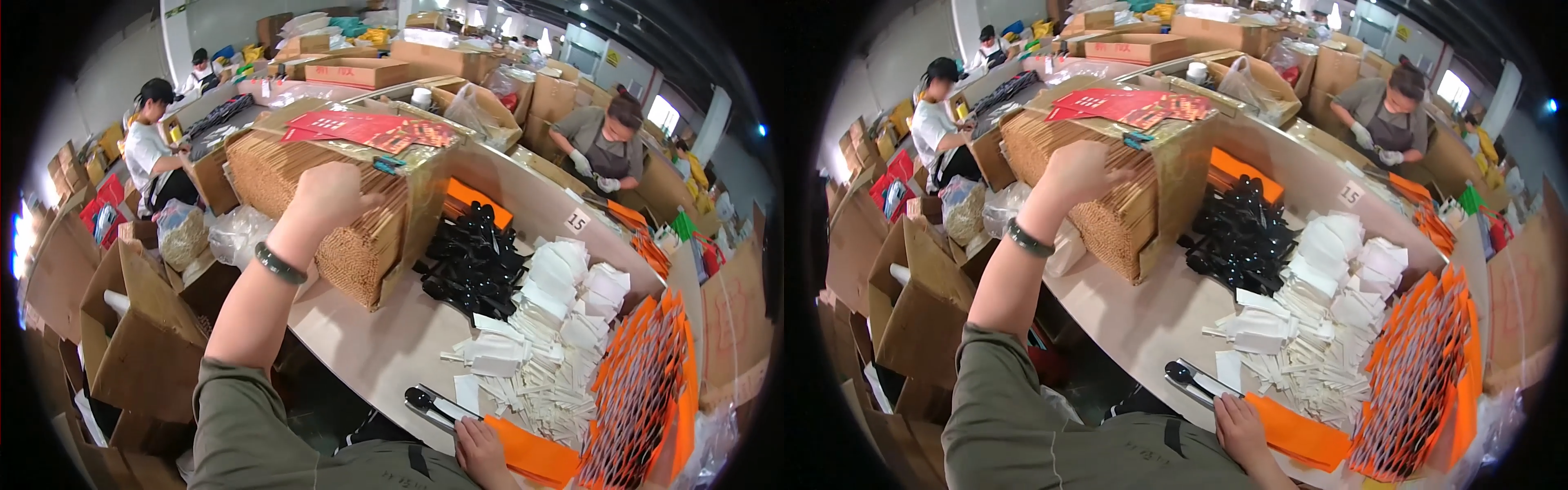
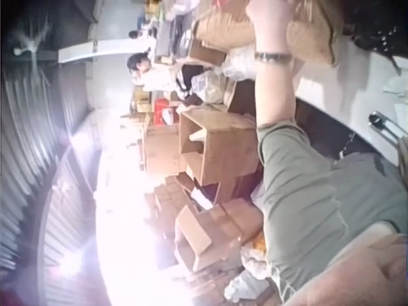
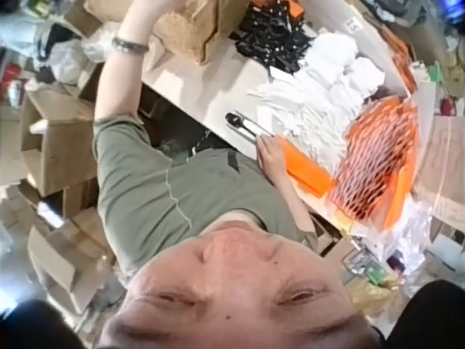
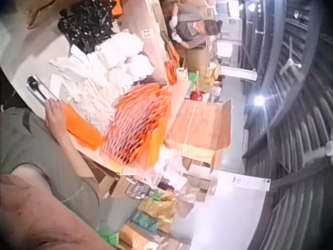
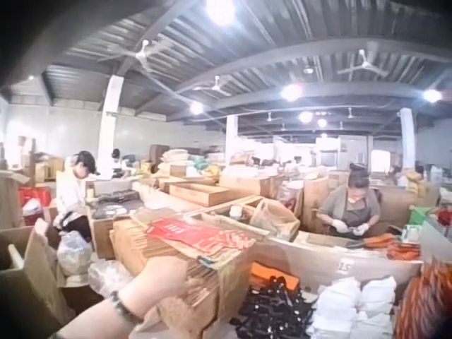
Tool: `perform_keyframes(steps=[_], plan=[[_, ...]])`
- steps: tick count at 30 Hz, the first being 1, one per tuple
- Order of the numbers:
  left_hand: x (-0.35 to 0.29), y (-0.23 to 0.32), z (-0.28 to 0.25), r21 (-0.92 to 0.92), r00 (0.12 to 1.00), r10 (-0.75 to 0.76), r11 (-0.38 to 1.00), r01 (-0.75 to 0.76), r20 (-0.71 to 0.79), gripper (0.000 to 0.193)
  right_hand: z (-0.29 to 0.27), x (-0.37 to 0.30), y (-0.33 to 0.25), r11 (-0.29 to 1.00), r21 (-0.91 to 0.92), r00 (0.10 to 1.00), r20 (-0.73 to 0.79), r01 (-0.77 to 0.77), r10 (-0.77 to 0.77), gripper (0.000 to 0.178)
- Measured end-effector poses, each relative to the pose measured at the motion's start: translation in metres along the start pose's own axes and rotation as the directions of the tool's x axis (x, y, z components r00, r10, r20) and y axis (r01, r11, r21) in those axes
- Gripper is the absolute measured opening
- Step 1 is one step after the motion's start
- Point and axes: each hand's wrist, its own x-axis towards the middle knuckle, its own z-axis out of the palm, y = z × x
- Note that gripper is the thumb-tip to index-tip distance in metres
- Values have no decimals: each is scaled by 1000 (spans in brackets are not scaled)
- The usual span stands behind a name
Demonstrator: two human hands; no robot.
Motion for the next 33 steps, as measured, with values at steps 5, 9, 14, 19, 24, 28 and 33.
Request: perform_keyframes(steps=[5,9,14,19,24,28,33], plan=[[16,-4,24,-197,999,39,979,-45,-36,17,0,-1,7,999,-29,999,11,44,-44,36],[23,-6,22,148,991,-26,988,45,-130,24,-3,-2,12,999,-40,1000,1,-11,11,40],[19,6,26,157,908,82,987,-18,-412,13,-19,-7,18,998,9,992,115,-58,57,47],[-92,-42,42,-128,715,166,932,-338,-679,16,-23,-20,20,989,40,985,98,-144,140,46],[-225,-12,119,-797,968,-109,549,250,228,12,-17,-12,19,984,78,982,119,-159,149,43],[-216,47,144,-810,805,358,535,239,474,8,-21,-14,22,992,5,984,127,-128,126,39],[-193,62,175,-732,742,428,670,123,516,10,-10,-17,23,992,-53,994,5,-113,113,42]])
